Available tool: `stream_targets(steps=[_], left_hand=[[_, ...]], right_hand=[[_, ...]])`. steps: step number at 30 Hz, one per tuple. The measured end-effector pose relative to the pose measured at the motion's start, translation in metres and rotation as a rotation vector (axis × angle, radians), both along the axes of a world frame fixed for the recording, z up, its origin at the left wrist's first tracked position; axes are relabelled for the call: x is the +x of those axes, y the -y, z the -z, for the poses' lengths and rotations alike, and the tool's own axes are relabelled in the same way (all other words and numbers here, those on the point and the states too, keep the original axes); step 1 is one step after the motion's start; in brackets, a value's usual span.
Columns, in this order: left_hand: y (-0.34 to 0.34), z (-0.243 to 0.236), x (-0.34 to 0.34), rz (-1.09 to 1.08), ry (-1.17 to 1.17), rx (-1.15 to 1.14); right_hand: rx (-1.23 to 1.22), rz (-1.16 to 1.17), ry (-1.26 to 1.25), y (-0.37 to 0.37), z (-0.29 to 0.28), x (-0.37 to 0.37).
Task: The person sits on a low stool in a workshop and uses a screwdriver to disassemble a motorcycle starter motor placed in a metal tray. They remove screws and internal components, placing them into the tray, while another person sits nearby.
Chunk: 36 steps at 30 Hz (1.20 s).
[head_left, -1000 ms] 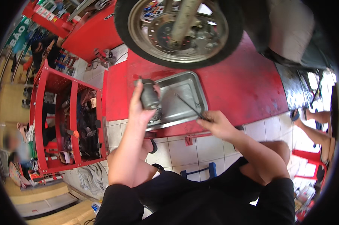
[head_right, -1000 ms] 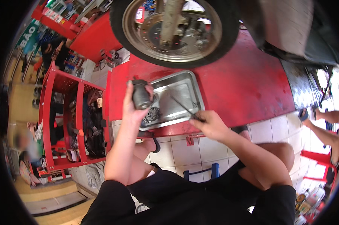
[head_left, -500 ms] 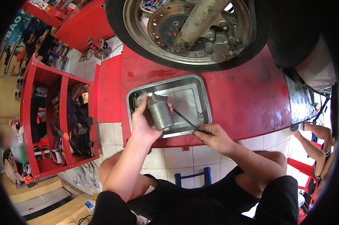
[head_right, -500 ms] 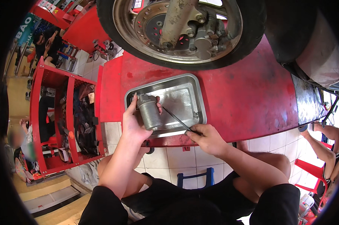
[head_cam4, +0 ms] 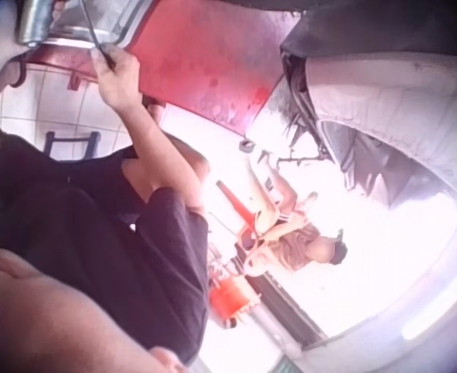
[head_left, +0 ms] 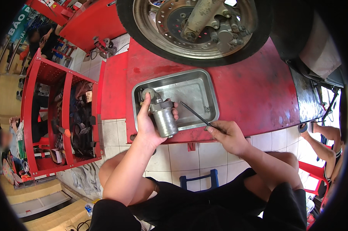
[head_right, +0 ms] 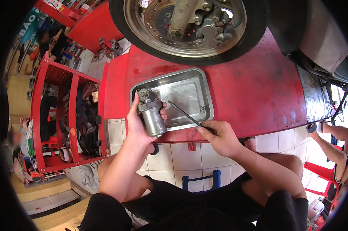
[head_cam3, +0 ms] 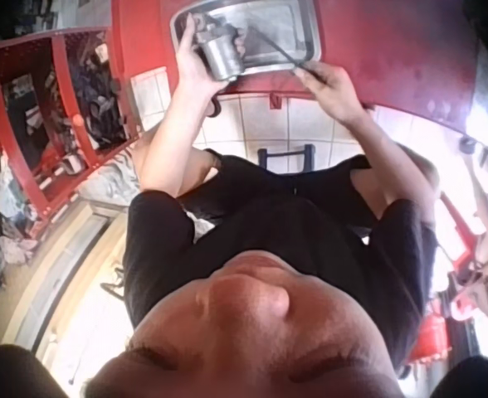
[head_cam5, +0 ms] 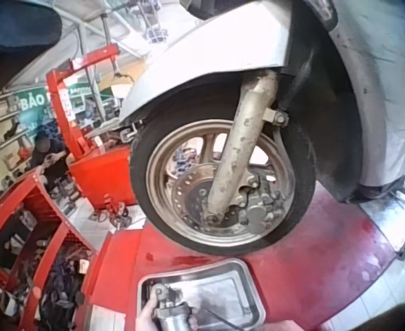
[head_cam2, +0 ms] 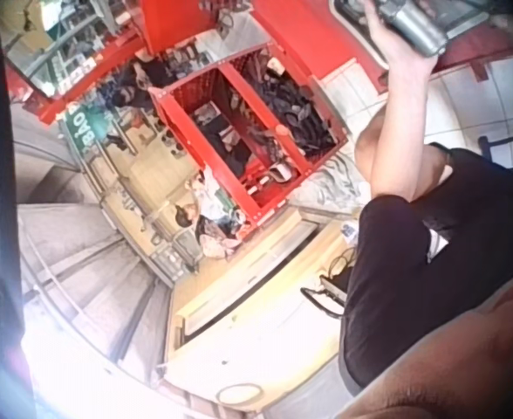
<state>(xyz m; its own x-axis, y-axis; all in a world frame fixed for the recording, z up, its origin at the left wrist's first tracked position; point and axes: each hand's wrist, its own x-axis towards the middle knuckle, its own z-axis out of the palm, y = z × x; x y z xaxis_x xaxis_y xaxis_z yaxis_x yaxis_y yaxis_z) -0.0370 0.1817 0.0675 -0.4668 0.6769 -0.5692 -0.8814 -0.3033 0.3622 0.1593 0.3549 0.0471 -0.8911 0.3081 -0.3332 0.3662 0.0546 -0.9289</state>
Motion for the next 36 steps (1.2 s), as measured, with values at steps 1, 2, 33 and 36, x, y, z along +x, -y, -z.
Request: stream_targets(steps=[1,2,33,36], left_hand=[[-0.001,-0.002,0.002,-0.002,-0.017,-0.026],[-0.003,-0.004,0.004,-0.004,-0.034,-0.051],[-0.023,0.038,0.007,-0.182,0.037,-0.044],[-0.025,0.031,0.011,-0.208,0.024,-0.034]], right_hand=[[0.008,0.002,0.0,0.0,0.0,0.001],[0.015,0.004,-0.001,0.0,-0.001,0.002],[0.127,0.067,-0.022,0.025,-0.005,-0.015],[0.14,0.075,-0.051,0.025,-0.003,-0.016]])
